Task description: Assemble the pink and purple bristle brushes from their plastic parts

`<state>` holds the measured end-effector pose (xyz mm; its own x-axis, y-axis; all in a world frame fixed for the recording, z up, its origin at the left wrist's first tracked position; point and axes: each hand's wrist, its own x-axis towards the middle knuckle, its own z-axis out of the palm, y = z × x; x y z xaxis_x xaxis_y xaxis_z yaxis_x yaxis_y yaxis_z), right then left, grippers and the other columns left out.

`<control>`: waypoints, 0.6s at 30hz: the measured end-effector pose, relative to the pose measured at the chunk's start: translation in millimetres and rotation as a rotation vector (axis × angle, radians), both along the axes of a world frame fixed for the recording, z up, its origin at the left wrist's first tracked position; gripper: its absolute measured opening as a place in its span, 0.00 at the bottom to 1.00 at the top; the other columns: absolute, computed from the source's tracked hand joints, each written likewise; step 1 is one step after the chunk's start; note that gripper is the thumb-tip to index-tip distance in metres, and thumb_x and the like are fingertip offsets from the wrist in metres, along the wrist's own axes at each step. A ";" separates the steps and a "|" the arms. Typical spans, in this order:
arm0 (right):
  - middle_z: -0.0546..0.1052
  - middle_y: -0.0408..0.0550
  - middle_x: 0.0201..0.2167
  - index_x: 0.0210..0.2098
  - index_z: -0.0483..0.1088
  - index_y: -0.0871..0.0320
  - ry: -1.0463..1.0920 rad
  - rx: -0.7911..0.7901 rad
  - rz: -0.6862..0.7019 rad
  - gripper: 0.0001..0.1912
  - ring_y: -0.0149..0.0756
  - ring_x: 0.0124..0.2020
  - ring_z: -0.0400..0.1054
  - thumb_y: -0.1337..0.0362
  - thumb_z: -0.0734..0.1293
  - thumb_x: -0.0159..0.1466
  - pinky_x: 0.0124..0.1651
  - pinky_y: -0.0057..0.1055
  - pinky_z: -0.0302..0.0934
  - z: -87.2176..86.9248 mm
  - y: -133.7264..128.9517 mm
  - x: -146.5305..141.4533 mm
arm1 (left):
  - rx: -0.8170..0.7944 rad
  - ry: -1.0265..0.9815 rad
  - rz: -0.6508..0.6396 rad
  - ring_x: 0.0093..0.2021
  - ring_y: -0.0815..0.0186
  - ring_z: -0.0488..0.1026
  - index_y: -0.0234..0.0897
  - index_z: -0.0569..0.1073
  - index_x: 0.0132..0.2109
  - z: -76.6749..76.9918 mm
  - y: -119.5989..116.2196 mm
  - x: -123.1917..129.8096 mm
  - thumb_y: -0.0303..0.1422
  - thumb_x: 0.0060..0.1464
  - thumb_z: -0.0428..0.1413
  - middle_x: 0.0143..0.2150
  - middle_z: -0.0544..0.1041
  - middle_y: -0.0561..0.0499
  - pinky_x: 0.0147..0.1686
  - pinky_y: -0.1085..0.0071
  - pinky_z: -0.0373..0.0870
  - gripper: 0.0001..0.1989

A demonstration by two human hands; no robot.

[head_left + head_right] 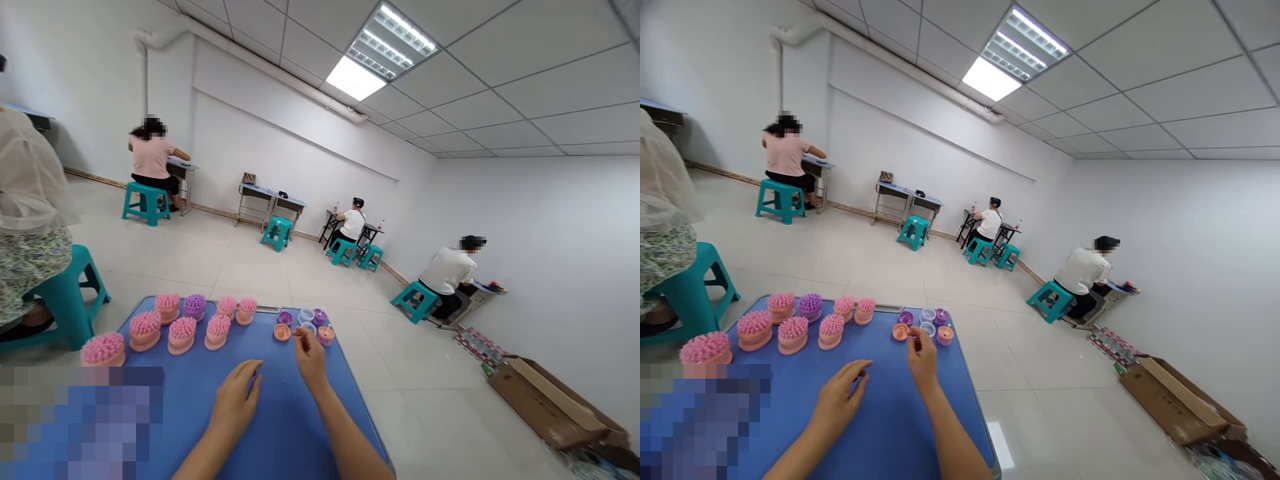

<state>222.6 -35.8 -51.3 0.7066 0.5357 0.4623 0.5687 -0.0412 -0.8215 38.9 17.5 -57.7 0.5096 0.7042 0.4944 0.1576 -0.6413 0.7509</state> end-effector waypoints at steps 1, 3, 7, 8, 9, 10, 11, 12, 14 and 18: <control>0.76 0.49 0.34 0.40 0.70 0.58 0.000 0.015 -0.063 0.16 0.38 0.32 0.69 0.58 0.60 0.56 0.37 0.33 0.64 1.3 -14.0 10.7 | -0.016 0.010 -0.010 0.35 0.61 0.77 0.39 0.75 0.41 -0.7 0.1 0.4 0.34 0.51 0.47 0.38 0.79 0.46 0.39 0.63 0.75 0.14; 0.75 0.53 0.39 0.43 0.67 0.59 0.016 0.030 -0.195 0.17 0.39 0.37 0.69 0.58 0.58 0.57 0.40 0.34 0.63 2.1 -37.2 34.7 | -0.055 0.032 -0.025 0.35 0.61 0.77 0.40 0.75 0.40 -1.2 -1.0 2.5 0.36 0.51 0.47 0.37 0.79 0.47 0.38 0.64 0.75 0.14; 0.72 0.58 0.44 0.46 0.65 0.61 0.099 -0.020 -0.369 0.23 0.42 0.37 0.68 0.59 0.61 0.52 0.38 0.36 0.64 -7.0 -59.9 76.5 | -0.147 0.125 -0.088 0.36 0.61 0.76 0.38 0.75 0.41 6.0 -11.8 19.3 0.34 0.49 0.47 0.38 0.79 0.47 0.38 0.65 0.74 0.15; 0.72 0.59 0.45 0.46 0.65 0.62 0.117 -0.037 -0.378 0.24 0.43 0.37 0.69 0.59 0.62 0.51 0.37 0.36 0.64 -10.7 -61.1 82.7 | -0.169 0.168 -0.116 0.37 0.61 0.76 0.37 0.74 0.42 9.6 -15.8 27.2 0.33 0.49 0.47 0.40 0.79 0.47 0.40 0.65 0.73 0.16; 0.71 0.60 0.47 0.47 0.65 0.62 0.131 -0.052 -0.376 0.26 0.44 0.38 0.69 0.58 0.63 0.50 0.37 0.36 0.65 -14.4 -61.1 87.0 | -0.189 0.214 -0.142 0.39 0.62 0.76 0.37 0.74 0.43 13.4 -19.6 36.6 0.32 0.49 0.48 0.42 0.78 0.47 0.41 0.66 0.73 0.16; 0.71 0.60 0.48 0.48 0.65 0.62 0.141 -0.065 -0.366 0.27 0.44 0.39 0.69 0.58 0.64 0.50 0.37 0.35 0.65 -17.7 -60.3 89.6 | -0.210 0.261 -0.158 0.40 0.62 0.75 0.37 0.73 0.45 17.3 -22.9 47.2 0.31 0.49 0.48 0.43 0.78 0.47 0.41 0.67 0.72 0.16; 0.71 0.60 0.49 0.49 0.65 0.63 0.148 -0.076 -0.350 0.28 0.45 0.40 0.69 0.58 0.64 0.50 0.37 0.35 0.65 -20.4 -59.0 90.9 | -0.227 0.296 -0.158 0.40 0.63 0.75 0.36 0.72 0.46 20.8 -25.4 58.8 0.30 0.49 0.48 0.45 0.77 0.46 0.41 0.67 0.72 0.17; 0.71 0.60 0.49 0.49 0.65 0.63 0.153 -0.085 -0.333 0.29 0.45 0.40 0.69 0.57 0.65 0.49 0.38 0.35 0.66 -22.6 -57.6 91.3 | -0.239 0.320 -0.147 0.39 0.63 0.76 0.34 0.71 0.48 23.8 -26.9 70.8 0.29 0.50 0.48 0.46 0.77 0.44 0.41 0.67 0.71 0.18; 0.71 0.59 0.50 0.51 0.64 0.63 0.156 -0.105 -0.300 0.31 0.45 0.41 0.70 0.57 0.66 0.49 0.39 0.36 0.65 -25.0 -55.5 91.0 | -0.243 0.352 -0.112 0.39 0.61 0.76 0.31 0.68 0.52 27.9 -26.9 94.5 0.28 0.50 0.49 0.48 0.75 0.41 0.43 0.65 0.70 0.20; 0.71 0.58 0.50 0.52 0.64 0.62 0.153 -0.145 -0.261 0.33 0.47 0.42 0.70 0.56 0.67 0.48 0.45 0.39 0.63 -25.6 -53.8 92.4 | -0.213 0.395 -0.055 0.57 0.55 0.64 0.27 0.59 0.58 30.2 -20.0 132.3 0.27 0.51 0.50 0.59 0.64 0.35 0.53 0.62 0.61 0.26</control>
